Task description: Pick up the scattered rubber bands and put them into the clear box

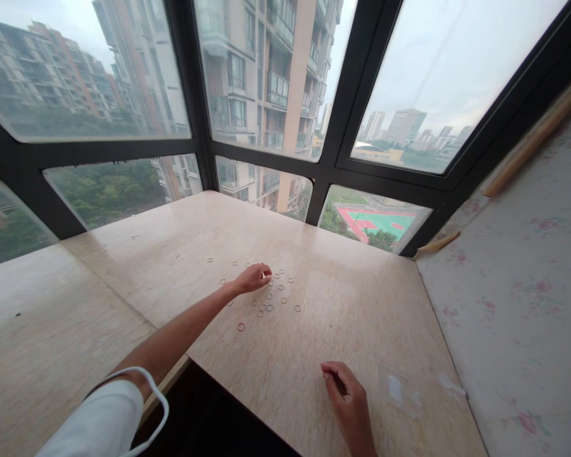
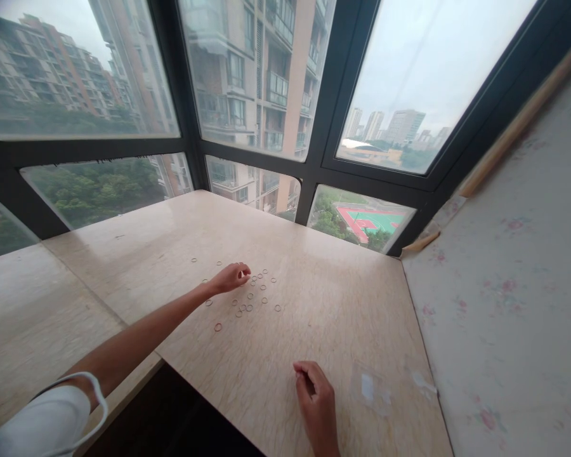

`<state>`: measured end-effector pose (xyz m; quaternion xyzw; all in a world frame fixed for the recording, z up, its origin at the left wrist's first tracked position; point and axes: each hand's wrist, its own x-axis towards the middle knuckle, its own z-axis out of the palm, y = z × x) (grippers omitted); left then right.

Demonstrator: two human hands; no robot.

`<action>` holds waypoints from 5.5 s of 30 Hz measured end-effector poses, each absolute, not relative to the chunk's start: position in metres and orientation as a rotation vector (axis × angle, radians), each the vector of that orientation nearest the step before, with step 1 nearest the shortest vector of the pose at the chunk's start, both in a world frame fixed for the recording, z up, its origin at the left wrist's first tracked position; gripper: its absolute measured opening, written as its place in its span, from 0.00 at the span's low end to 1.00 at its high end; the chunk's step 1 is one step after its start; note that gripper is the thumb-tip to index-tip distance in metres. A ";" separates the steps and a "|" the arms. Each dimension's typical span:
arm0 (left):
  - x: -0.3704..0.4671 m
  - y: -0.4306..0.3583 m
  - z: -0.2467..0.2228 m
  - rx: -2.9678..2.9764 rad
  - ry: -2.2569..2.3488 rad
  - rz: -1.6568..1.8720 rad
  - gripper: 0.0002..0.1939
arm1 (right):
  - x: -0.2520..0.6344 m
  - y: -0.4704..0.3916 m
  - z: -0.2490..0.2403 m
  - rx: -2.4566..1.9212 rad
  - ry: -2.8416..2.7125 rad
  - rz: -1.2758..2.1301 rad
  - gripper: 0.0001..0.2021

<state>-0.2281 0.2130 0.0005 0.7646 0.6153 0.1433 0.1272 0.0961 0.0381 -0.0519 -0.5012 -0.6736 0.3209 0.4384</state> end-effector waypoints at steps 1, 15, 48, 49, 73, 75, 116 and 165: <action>-0.234 0.209 0.002 2.220 1.831 0.405 0.12 | 0.096 0.038 -0.052 -1.244 -1.677 0.798 0.11; -0.253 0.153 0.004 2.065 1.932 0.344 0.10 | 0.096 0.036 -0.054 -1.227 -1.716 0.794 0.09; -0.205 0.095 -0.012 1.885 1.991 0.715 0.14 | 0.097 0.034 -0.051 -1.158 -1.648 0.824 0.08; -0.205 0.095 -0.013 1.887 2.025 0.666 0.14 | 0.097 0.033 -0.049 -1.163 -1.648 0.824 0.08; -0.189 0.108 -0.011 1.964 2.115 0.477 0.14 | 0.095 0.030 -0.042 -1.224 -1.589 0.893 0.09; -0.192 0.099 -0.012 1.975 2.084 0.510 0.14 | 0.095 0.030 -0.041 -1.222 -1.590 0.890 0.09; -0.227 0.057 -0.010 2.022 1.893 0.715 0.18 | 0.094 0.030 -0.041 -1.277 -1.557 0.869 0.08; -0.228 0.093 0.008 2.136 1.869 0.314 0.12 | 0.097 0.032 -0.044 -1.234 -1.512 0.902 0.08</action>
